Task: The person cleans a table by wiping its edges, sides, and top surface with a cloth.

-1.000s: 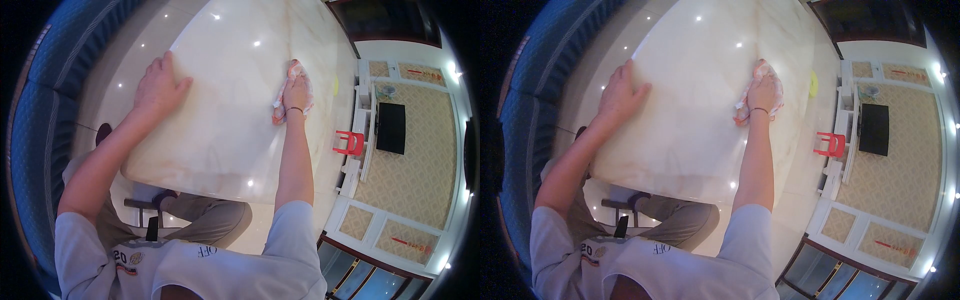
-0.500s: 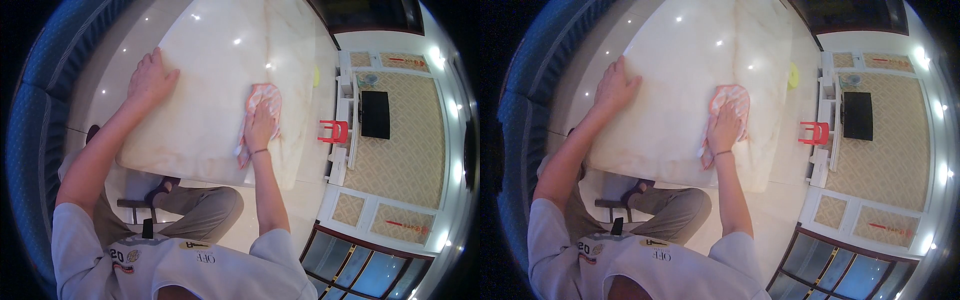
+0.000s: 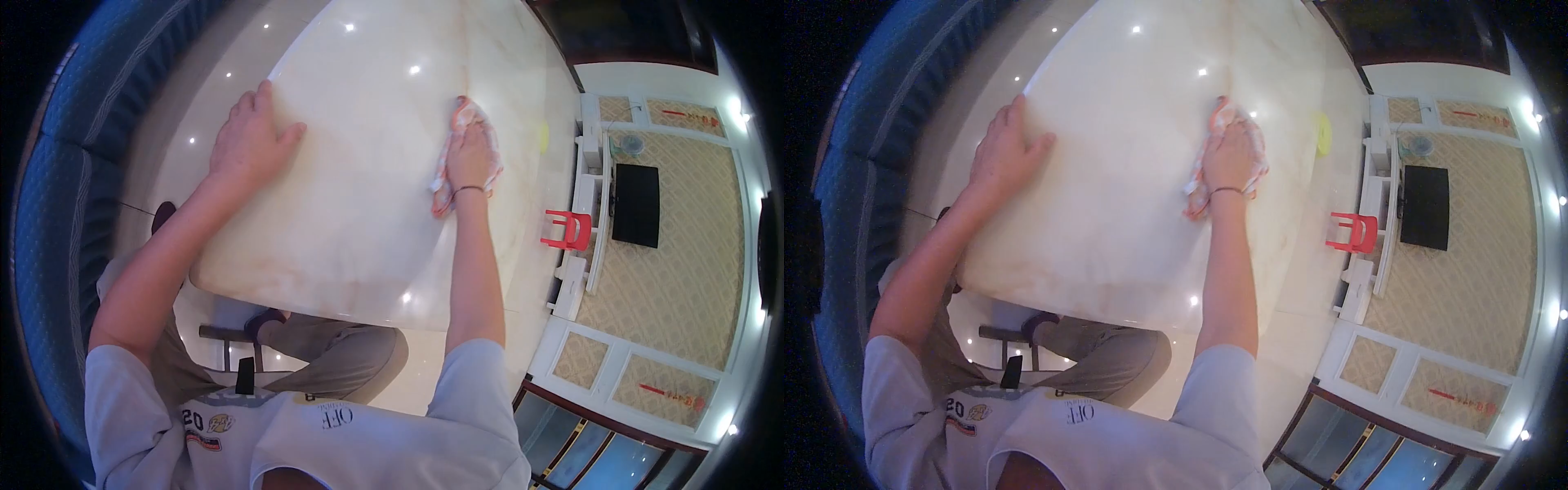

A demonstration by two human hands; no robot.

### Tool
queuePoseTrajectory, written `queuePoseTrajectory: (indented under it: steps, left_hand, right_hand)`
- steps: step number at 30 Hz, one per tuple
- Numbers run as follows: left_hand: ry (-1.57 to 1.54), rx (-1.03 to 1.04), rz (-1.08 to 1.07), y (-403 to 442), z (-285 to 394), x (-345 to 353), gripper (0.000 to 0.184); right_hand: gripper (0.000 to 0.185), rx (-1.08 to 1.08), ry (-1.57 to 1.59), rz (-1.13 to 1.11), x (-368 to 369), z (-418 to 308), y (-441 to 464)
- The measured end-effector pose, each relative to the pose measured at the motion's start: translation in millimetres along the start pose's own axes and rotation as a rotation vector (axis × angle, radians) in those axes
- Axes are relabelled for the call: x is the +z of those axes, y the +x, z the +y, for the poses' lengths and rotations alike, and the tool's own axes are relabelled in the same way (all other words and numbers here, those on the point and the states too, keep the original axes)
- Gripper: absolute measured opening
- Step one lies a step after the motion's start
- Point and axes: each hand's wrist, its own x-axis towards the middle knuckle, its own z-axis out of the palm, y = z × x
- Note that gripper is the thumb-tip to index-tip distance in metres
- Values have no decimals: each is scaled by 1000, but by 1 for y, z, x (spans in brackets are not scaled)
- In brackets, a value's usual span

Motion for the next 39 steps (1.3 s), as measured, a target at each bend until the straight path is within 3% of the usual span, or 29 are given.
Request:
queuePoseTrajectory:
  steps: [3, 7, 9, 12, 16, 18, 26, 33, 36, 38, 39]
  left_hand:
    - [10, 1, 13, 2, -4, 8, 75]
    - [-4, -36, -33, 1, 2, 0, 76]
    - [-25, -52, -44, 2, 3, -1, 76]
    - [-56, -64, -62, 1, 4, -6, 76]
    - [3, -7, -30, 0, 5, -2, 74]
    - [-21, 0, -30, -1, 5, -3, 74]
    - [-20, -13, -8, 1, 3, -1, 74]
    - [7, -12, -9, 3, -1, 4, 76]
    - [7, -14, -16, 2, -3, 3, 76]
    - [6, -13, -30, 1, 0, 1, 76]
    - [6, -17, -26, 1, 1, 1, 76]
  right_hand:
    - [48, 10, -80, 126, 25, 35, 37]
    - [54, 139, 44, 127, 14, 23, 40]
    - [59, 464, 165, 55, -13, -9, 27]
    - [62, 446, -14, 30, 17, 21, 11]
    - [56, 331, -74, -3, -1, -7, -56]
    - [52, 91, -114, 91, 4, -14, -91]
    - [54, -187, 14, 106, -17, -85, -161]
    - [53, -94, 122, 64, 8, -42, -67]
    - [52, -29, -55, 57, 6, -22, -23]
    - [58, 86, -166, -261, -24, -21, 5]
    - [58, 82, -161, -264, -23, -14, 11]
